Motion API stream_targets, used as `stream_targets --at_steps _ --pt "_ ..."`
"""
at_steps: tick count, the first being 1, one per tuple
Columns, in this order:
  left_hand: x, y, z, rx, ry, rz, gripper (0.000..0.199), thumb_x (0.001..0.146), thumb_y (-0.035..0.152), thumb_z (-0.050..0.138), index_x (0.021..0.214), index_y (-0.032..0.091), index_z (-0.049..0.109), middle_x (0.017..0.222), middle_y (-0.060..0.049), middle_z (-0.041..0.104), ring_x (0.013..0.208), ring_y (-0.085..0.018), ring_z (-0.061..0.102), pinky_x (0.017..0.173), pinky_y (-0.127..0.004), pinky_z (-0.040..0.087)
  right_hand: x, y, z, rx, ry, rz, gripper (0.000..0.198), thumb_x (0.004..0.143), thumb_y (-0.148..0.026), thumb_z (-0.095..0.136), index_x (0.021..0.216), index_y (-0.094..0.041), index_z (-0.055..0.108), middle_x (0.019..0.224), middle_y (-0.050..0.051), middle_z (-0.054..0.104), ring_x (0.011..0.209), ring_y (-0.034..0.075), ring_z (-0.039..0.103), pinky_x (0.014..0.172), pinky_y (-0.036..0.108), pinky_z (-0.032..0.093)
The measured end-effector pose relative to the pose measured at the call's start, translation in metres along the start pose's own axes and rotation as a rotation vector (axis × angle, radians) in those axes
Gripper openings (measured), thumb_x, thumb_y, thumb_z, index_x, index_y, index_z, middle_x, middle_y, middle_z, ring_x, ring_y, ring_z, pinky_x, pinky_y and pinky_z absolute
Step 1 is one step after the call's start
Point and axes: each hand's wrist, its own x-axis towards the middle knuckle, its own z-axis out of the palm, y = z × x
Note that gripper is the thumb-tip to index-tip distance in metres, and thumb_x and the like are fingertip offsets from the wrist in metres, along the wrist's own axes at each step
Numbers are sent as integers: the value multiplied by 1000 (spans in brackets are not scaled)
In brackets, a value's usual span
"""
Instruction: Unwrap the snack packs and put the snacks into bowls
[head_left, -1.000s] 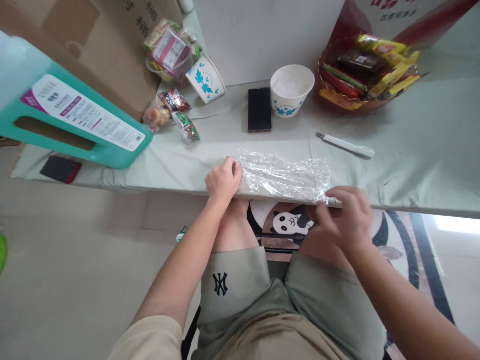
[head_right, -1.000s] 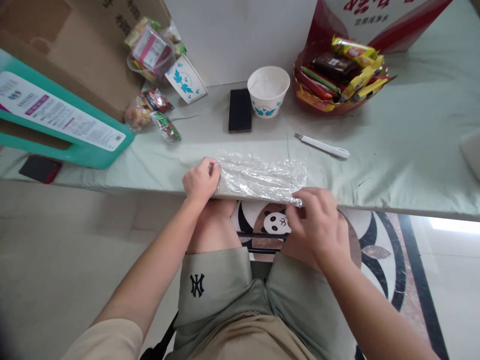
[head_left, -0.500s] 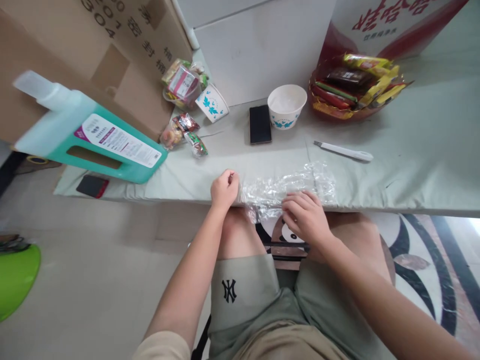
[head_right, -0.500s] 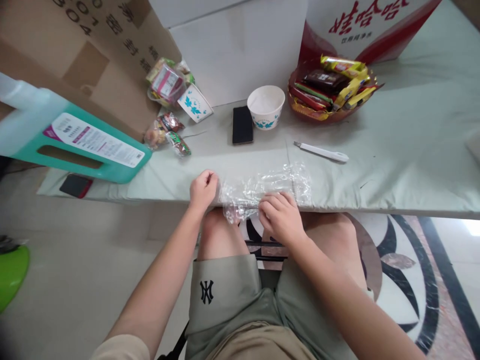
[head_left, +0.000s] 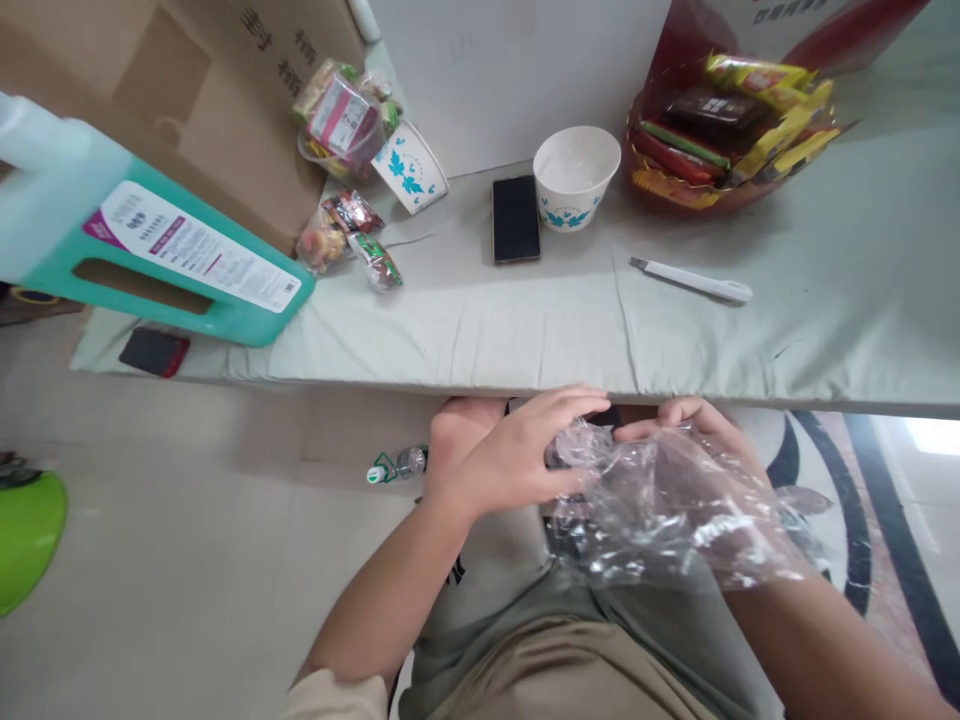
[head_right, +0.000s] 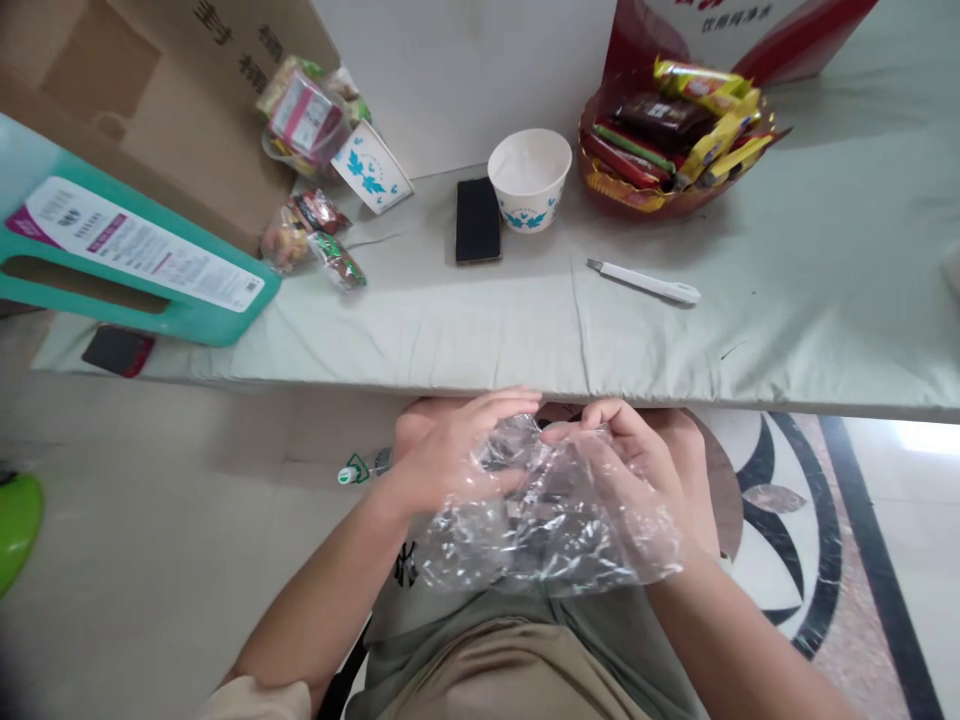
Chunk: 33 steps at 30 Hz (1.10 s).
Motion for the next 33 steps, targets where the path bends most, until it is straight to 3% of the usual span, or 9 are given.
stream_targets --at_steps 3,8,14,18,21,25,28,30,33 --pt "6 -1 0 -178 63 -167 16 92 32 64 101 22 74 99 -6 79 92 -20 75 84 -33 60 -3 0 10 165 64 117 23 87 -43 76 88 -29 57 74 2 74 53 20 67 42 30 54" --pt "5 -3 -3 -420 -47 -339 14 86 32 68 90 19 71 71 -3 71 66 -17 68 58 -28 52 -3 3 8 49 119 60 22 88 -45 76 92 -28 63 59 -3 62 44 13 53 37 23 43" --pt "2 -6 3 -572 117 -316 16 87 34 67 98 23 69 82 -5 71 67 -16 64 57 -29 50 1 4 3 -92 -2 -14 23 85 -42 79 103 -30 72 64 0 67 48 16 58 40 27 46" --pt "2 -6 -4 -588 128 -270 10 87 27 59 82 22 67 75 -3 67 66 -14 61 60 -30 50 3 9 2 9 81 -14 18 87 -47 74 91 -29 73 62 -1 64 46 14 51 39 26 42" --pt "2 -14 -9 -562 93 -262 15 79 17 54 75 22 68 78 -4 71 77 -16 64 74 -33 53 3 19 -4 -17 109 -28 14 90 -41 69 86 -28 74 76 2 69 60 17 60 49 29 48" --pt "2 -32 -8 -684 100 -289 24 83 25 50 75 19 71 87 -7 74 85 -17 65 79 -33 51 7 29 -7 11 93 -165 38 92 -51 54 76 -24 75 82 8 72 77 23 67 65 36 55" --pt "4 -45 -2 -693 104 -315 31 88 39 54 78 17 72 88 -8 73 85 -17 64 76 -31 49 11 30 -2 -24 114 -48 35 90 -52 60 76 -22 72 77 7 68 72 21 64 65 35 53" --pt "5 -50 3 -619 130 -338 20 81 36 68 80 16 70 86 -6 71 80 -15 62 72 -28 48 12 29 3 -69 165 114 25 81 -43 77 93 -23 70 79 2 65 68 17 60 62 30 51" --pt "6 -54 11 -579 163 -383 14 73 21 72 86 17 67 86 -3 69 78 -13 63 66 -24 47 14 30 9 86 124 387 58 70 -40 86 119 -26 59 84 -1 64 67 14 59 61 27 51"
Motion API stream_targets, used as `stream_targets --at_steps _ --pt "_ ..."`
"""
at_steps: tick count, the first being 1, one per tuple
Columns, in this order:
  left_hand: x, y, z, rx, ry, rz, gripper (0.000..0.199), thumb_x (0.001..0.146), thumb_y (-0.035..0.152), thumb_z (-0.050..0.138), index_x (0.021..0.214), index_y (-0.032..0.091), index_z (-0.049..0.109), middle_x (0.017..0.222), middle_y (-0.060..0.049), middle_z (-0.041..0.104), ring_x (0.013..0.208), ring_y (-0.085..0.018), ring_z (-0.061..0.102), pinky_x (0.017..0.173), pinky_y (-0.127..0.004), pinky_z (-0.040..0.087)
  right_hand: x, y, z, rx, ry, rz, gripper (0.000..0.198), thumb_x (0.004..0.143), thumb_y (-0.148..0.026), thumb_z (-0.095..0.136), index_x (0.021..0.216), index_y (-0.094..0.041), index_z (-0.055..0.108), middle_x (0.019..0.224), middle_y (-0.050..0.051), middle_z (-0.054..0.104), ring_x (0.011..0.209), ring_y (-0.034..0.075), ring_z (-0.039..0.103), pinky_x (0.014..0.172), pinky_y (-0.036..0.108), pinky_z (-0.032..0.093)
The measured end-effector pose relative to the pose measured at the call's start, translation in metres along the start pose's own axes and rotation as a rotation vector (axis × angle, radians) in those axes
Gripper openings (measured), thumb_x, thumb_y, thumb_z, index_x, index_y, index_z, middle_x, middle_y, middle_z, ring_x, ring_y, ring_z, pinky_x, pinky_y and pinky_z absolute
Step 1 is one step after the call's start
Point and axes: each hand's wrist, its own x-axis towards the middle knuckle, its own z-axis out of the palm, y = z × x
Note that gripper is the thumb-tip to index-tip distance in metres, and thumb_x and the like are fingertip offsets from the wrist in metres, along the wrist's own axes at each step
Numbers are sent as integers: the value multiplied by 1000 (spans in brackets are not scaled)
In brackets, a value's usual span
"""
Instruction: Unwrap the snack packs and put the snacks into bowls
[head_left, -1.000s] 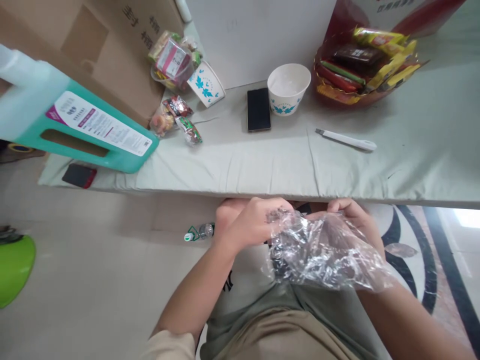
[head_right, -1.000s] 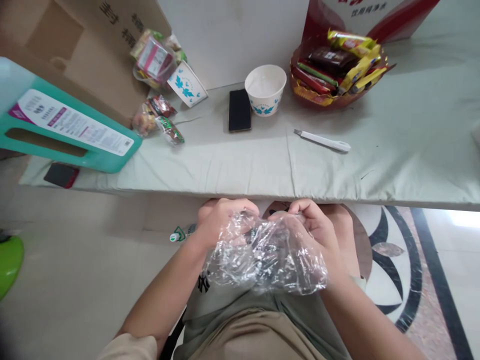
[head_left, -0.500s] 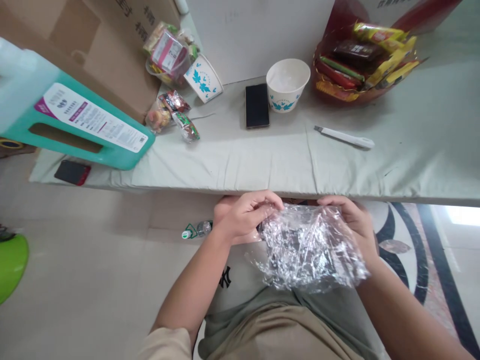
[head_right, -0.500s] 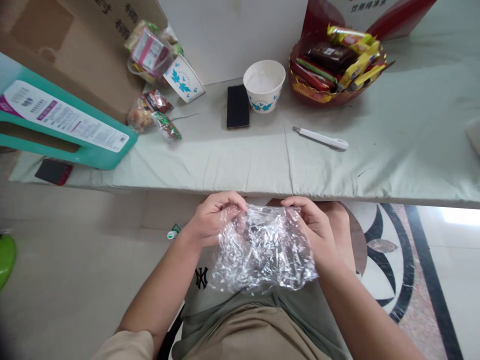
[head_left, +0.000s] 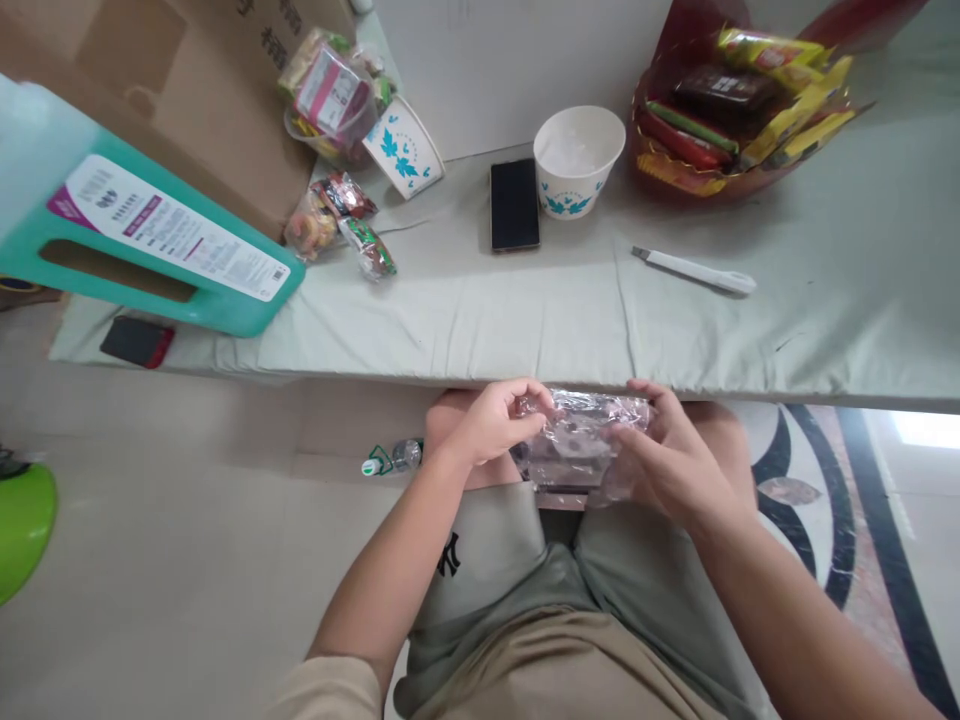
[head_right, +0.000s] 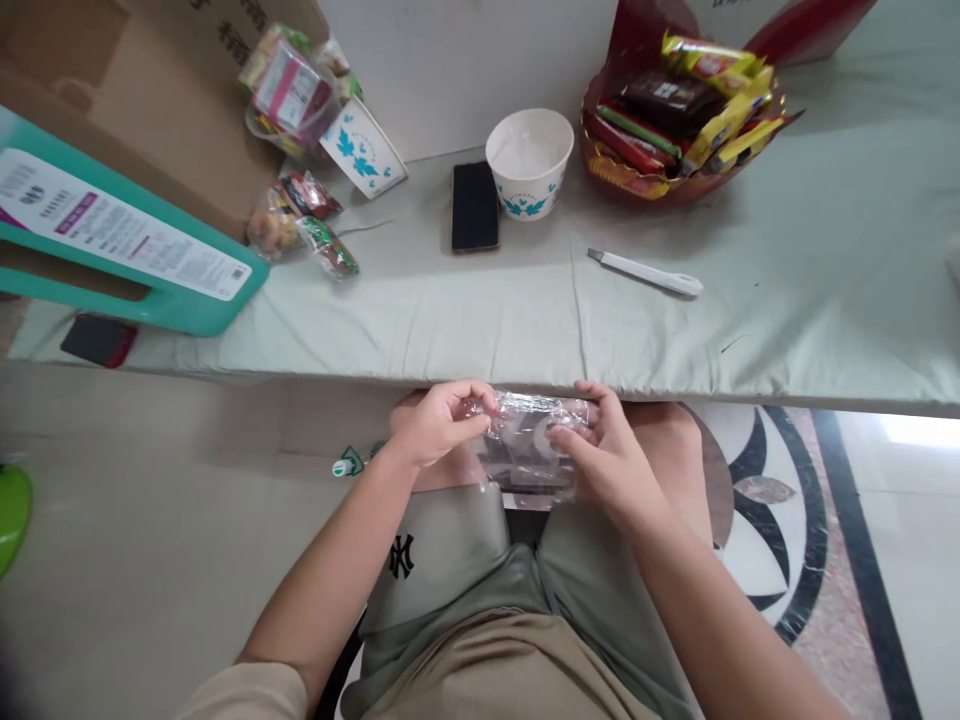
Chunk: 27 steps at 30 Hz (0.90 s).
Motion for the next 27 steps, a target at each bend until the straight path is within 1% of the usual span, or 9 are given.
stream_targets --at_steps 4,7,9,12,15,18,20,24,27 --pt "2 -4 1 -104 77 -54 25 73 17 70 96 18 62 89 -1 64 75 -13 67 59 -21 47 3 6 3 121 -202 213 42 70 -46 87 90 -21 60 72 -3 56 64 12 55 59 26 49" --pt "1 -2 -2 -252 188 -81 48 70 19 77 113 22 56 103 -1 64 73 -10 67 60 -21 48 4 11 5 159 -141 165 37 76 -49 82 84 -21 58 71 -4 55 62 11 52 56 24 46" --pt "0 -1 -4 -331 132 -156 57 70 24 80 121 23 54 108 -4 67 77 -12 67 66 -25 53 5 14 6 163 -120 87 34 79 -49 79 87 -23 59 78 -2 61 67 12 55 59 25 48" --pt "-2 -3 -2 -233 -27 -242 42 71 26 81 107 16 64 99 -7 71 84 -16 67 75 -29 54 4 12 9 158 -118 0 34 80 -50 77 90 -24 58 94 1 68 76 14 61 68 27 51" --pt "-5 -6 0 -106 -1 -195 24 75 27 78 92 14 68 88 -5 69 79 -13 63 73 -26 49 3 9 12 138 -137 33 45 75 -50 82 105 -25 59 96 1 70 76 15 63 68 28 51" --pt "-8 -4 1 -218 -18 -183 43 76 31 80 115 17 65 96 -4 69 79 -13 65 75 -29 52 2 8 14 11 -186 132 46 72 -51 83 99 -21 62 75 -1 63 62 12 54 57 25 43" --pt "-10 -1 1 -224 -87 -219 55 76 30 81 126 19 60 97 -4 70 77 -14 66 73 -30 53 1 9 14 1 -156 121 43 72 -53 82 91 -19 64 70 -2 59 60 11 50 55 24 40" --pt "-13 4 3 -138 -76 -165 32 82 30 74 109 16 64 77 0 66 69 -12 63 67 -25 50 1 10 15 24 -197 69 43 70 -52 82 95 -20 66 76 -1 63 64 12 53 58 26 42" --pt "-14 5 1 -142 -55 -153 34 85 34 71 114 16 64 67 3 62 57 -10 58 55 -22 45 1 9 16 -55 -258 106 37 71 -50 80 87 -20 66 67 -1 59 57 11 49 54 26 39"
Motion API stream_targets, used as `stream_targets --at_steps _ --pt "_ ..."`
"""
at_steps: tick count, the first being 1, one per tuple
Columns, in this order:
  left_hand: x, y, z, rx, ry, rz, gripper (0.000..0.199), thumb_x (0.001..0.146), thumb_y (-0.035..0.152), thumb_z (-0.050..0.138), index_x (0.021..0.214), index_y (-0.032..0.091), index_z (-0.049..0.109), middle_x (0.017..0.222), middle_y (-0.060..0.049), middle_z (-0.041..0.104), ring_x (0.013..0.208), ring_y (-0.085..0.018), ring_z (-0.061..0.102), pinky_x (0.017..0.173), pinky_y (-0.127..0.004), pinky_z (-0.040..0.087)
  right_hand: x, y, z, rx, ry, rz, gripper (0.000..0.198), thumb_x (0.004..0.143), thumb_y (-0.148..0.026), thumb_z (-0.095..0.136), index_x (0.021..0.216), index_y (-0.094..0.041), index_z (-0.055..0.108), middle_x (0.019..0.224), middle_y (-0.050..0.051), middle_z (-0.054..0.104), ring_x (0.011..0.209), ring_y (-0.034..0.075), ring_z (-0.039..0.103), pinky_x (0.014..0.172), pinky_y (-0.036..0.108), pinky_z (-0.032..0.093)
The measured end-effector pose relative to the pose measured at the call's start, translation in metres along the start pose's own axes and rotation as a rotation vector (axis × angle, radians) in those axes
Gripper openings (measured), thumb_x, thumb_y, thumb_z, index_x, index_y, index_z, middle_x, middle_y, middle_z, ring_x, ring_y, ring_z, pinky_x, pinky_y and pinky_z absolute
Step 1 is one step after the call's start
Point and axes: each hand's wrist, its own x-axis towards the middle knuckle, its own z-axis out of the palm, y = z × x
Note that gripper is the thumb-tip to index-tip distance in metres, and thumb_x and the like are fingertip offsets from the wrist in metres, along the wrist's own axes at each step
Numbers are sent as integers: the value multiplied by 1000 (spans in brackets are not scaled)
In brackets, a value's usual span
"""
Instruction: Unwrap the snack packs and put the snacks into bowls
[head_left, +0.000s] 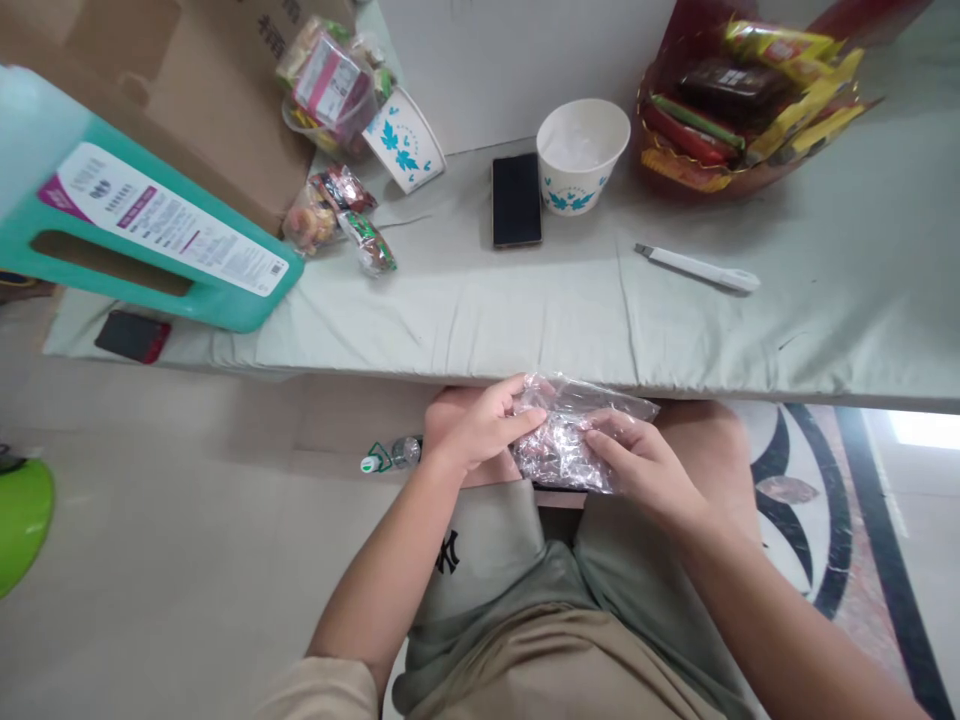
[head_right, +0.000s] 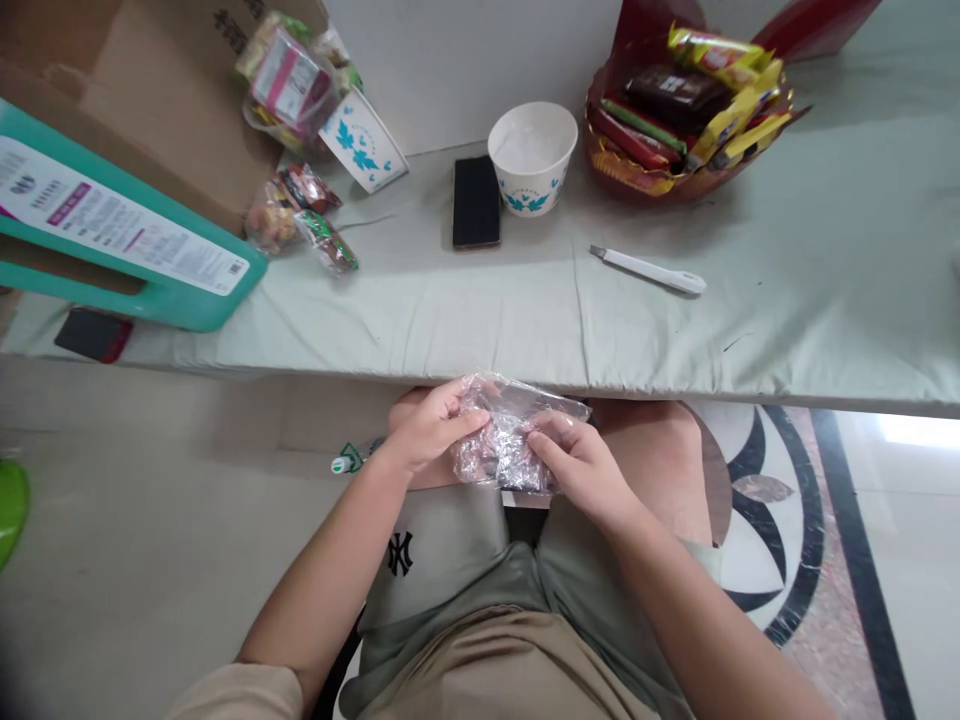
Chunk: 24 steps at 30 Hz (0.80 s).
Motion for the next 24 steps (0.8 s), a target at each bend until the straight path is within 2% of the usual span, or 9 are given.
stream_targets --at_steps 2,5,9,11,13,16,19,22,24 --pt "0 -1 -2 20 -36 -37 38 86 36 70 118 16 63 58 6 56 47 -9 52 47 -21 39 1 -1 1 -3 64 -17 34 69 -48 79 85 -20 67 68 -1 59 56 11 47 52 26 38" --pt "3 -6 -4 -14 -18 -5 33 83 39 74 105 16 65 55 7 52 43 -8 50 44 -21 38 1 -2 4 103 175 -42 33 69 -42 78 94 -24 66 70 -2 58 54 11 45 47 25 36" --pt "7 -13 -6 -189 13 55 29 73 40 80 85 17 67 59 4 56 46 -7 49 47 -22 39 0 -5 4 299 148 -62 23 68 -37 75 79 -25 60 58 -4 51 49 12 43 47 26 36" --pt "9 -13 -9 -255 30 61 25 71 38 80 78 17 69 62 3 57 50 -8 50 49 -23 40 -1 -7 2 359 101 -87 24 66 -45 72 70 -24 61 58 1 56 52 16 51 51 31 42" --pt "9 -11 -12 -276 17 61 25 71 40 76 75 17 70 66 -1 60 56 -10 53 54 -26 41 -2 -9 -1 358 66 -86 36 68 -59 66 64 -23 63 63 7 61 58 22 58 53 36 45" --pt "11 -9 -16 -191 -10 58 34 76 49 66 73 16 72 74 -6 65 66 -15 55 59 -29 42 -4 -11 -5 206 103 -31 43 74 -63 65 59 -23 58 61 6 56 55 20 52 49 33 40" --pt "13 -11 -16 52 71 97 19 75 36 68 77 17 70 78 -3 64 71 -13 53 65 -27 40 -5 -11 -5 22 210 -51 28 74 -47 78 81 -25 62 65 0 53 55 14 45 49 28 36" --pt "14 -15 -14 150 110 146 17 70 20 67 87 18 67 82 0 61 71 -11 51 66 -25 39 -6 -10 -1 26 254 -135 54 72 -44 81 117 -29 57 80 -1 59 65 15 52 54 27 42" --pt "14 -17 -10 130 68 171 18 71 17 64 89 18 65 84 0 61 72 -11 52 67 -25 41 -7 -9 1 111 178 -147 51 72 -46 82 112 -28 58 89 1 61 71 16 56 60 28 46"
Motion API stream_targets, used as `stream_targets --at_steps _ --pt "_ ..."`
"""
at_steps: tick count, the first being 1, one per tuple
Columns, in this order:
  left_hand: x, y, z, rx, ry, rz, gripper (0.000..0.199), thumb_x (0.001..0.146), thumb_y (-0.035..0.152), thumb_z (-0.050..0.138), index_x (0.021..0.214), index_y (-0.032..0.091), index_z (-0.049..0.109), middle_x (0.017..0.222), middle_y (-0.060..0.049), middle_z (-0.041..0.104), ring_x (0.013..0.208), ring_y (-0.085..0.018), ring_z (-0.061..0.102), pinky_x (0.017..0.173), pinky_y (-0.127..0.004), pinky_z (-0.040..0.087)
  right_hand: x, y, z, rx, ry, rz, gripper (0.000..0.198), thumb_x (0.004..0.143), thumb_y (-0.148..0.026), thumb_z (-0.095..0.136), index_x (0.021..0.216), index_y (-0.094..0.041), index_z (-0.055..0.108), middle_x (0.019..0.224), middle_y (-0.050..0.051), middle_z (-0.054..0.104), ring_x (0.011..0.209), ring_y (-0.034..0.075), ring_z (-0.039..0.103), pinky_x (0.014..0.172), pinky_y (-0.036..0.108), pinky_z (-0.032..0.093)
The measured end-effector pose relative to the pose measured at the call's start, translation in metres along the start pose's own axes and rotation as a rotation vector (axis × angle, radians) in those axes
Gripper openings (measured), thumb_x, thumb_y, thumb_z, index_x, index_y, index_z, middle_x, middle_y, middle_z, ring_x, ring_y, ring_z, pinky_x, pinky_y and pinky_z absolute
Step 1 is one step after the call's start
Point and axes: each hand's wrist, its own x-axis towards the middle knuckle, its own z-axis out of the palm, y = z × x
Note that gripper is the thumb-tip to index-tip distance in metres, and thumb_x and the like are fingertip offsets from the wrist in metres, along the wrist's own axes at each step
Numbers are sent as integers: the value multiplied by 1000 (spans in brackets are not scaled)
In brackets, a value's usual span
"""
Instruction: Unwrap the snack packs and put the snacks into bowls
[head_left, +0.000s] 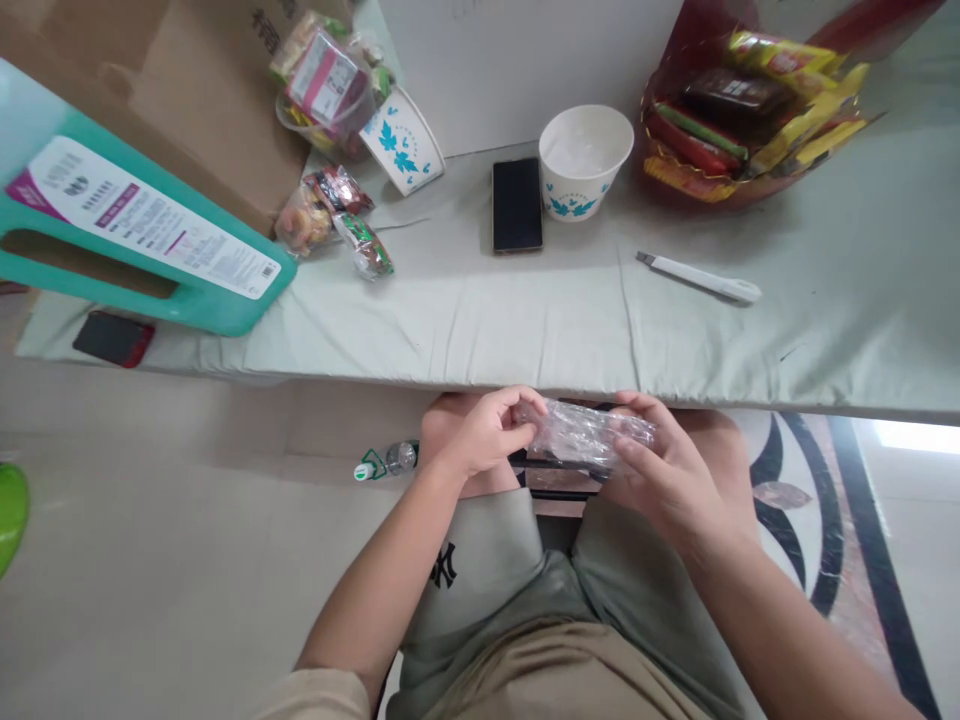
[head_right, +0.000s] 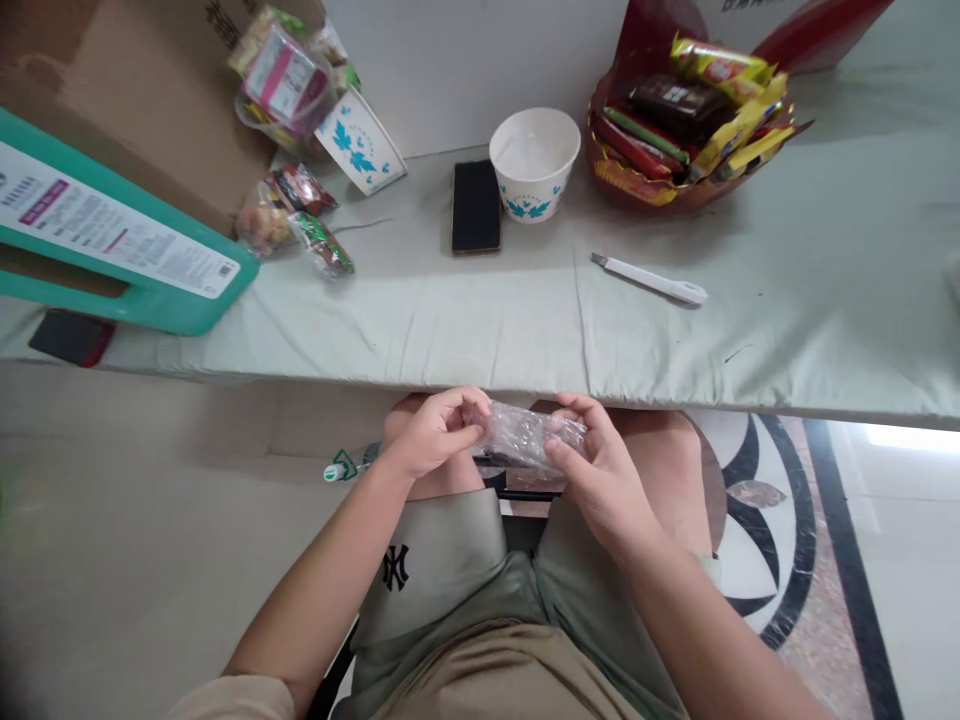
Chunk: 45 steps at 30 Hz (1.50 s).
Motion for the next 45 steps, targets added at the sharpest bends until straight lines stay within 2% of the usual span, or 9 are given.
stream_targets --at_steps 3,8,14,22,26,30,36,38,45 --pt "-3 6 6 62 32 104 24 70 12 61 92 20 65 97 -3 65 83 -14 58 74 -27 46 -2 0 3 -22 -55 -20 35 74 -48 81 83 -22 60 92 4 63 77 16 57 68 29 46" --pt "-12 28 12 215 427 97 15 79 16 61 93 22 63 103 -5 68 103 -20 62 99 -35 47 -7 -9 9 -231 181 -137 29 79 -43 75 74 -22 56 75 1 61 68 14 51 65 28 42" --pt "-16 27 20 -42 -130 5 37 77 36 79 108 18 67 113 -9 71 103 -21 65 92 -34 50 -10 -6 17 -211 -54 -156 28 79 -47 74 79 -22 62 73 2 63 66 15 54 63 29 45" --pt "-9 19 14 -112 -17 4 32 76 43 81 90 17 68 83 -2 65 76 -14 59 70 -27 47 0 2 12 -162 0 -221 46 71 -37 82 111 -27 61 114 7 71 100 22 66 82 33 54" --pt "4 25 1 -84 -34 8 26 77 36 77 90 17 67 83 -2 65 77 -14 59 72 -27 47 1 0 17 -293 -193 -151 23 81 -41 73 91 -22 65 80 3 66 73 17 60 67 31 50" --pt "27 44 -19 -2 98 100 22 80 38 68 88 18 63 80 -1 65 78 -14 60 79 -29 47 6 -14 19 -369 -83 -219 21 86 -42 65 82 -21 62 75 3 64 71 17 58 66 31 45" --pt "82 65 -67 716 607 251 29 85 32 52 59 21 44 57 2 42 61 -14 41 65 -31 31 83 -100 13 -615 313 -737 16 82 -26 64 75 -24 50 69 -1 52 67 15 50 69 32 42" --pt "96 64 -78 950 619 194 33 86 31 52 56 21 42 56 0 43 61 -15 40 64 -32 25 126 -140 15 -705 426 -861 16 80 -18 63 79 -23 49 72 -2 50 71 15 50 73 33 44" --pt "98 54 -78 1338 457 133 29 91 33 52 70 20 68 73 -8 69 69 -20 55 63 -34 21 247 -225 40 -1272 110 -917 16 77 -5 65 89 -17 63 90 1 65 103 20 63 99 37 47"
